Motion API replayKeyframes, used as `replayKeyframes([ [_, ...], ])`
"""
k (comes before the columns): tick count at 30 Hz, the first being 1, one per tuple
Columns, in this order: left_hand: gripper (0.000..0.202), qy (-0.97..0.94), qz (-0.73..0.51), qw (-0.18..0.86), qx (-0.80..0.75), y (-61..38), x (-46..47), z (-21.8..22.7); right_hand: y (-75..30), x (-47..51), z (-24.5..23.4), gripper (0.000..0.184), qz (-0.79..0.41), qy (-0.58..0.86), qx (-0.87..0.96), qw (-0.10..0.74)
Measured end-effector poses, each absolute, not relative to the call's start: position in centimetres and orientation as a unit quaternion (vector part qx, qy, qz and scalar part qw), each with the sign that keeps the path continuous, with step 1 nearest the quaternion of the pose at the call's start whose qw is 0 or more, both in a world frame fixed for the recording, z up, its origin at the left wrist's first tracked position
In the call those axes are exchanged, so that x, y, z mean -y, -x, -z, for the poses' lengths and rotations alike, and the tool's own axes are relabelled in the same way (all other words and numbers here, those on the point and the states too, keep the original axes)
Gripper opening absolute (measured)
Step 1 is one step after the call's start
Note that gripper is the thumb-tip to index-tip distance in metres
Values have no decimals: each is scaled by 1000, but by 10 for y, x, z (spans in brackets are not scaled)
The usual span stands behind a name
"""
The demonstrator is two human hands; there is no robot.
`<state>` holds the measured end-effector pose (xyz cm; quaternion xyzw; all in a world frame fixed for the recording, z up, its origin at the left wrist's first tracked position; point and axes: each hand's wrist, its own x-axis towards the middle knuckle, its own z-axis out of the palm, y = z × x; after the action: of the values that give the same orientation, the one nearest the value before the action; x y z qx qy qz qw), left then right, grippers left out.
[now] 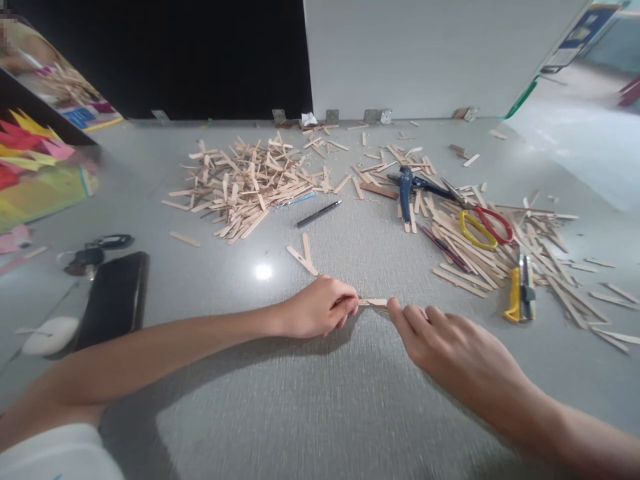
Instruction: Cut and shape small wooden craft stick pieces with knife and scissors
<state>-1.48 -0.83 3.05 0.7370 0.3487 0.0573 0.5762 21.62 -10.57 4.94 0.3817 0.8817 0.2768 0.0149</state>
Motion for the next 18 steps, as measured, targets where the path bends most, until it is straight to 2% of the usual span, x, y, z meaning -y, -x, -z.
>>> replayKeyframes([
  [4, 32, -738, -70, 576, -345, 15, 9, -27, -226, 88, -46, 35, -196, -362, -911, 19],
  [7, 34, -736, -70, 573, -354, 15, 8, -25, -232, 81, -44, 36, -177, -359, -916, 27],
  [12, 33, -733, -64, 574, -359, 14, 8, -24, -232, 94, -42, 59, -197, -385, -902, -8],
  [18, 27, -746, -109, 561, -344, 15, 10, -17, -233, 104, -41, 76, -213, -396, -893, -38],
])
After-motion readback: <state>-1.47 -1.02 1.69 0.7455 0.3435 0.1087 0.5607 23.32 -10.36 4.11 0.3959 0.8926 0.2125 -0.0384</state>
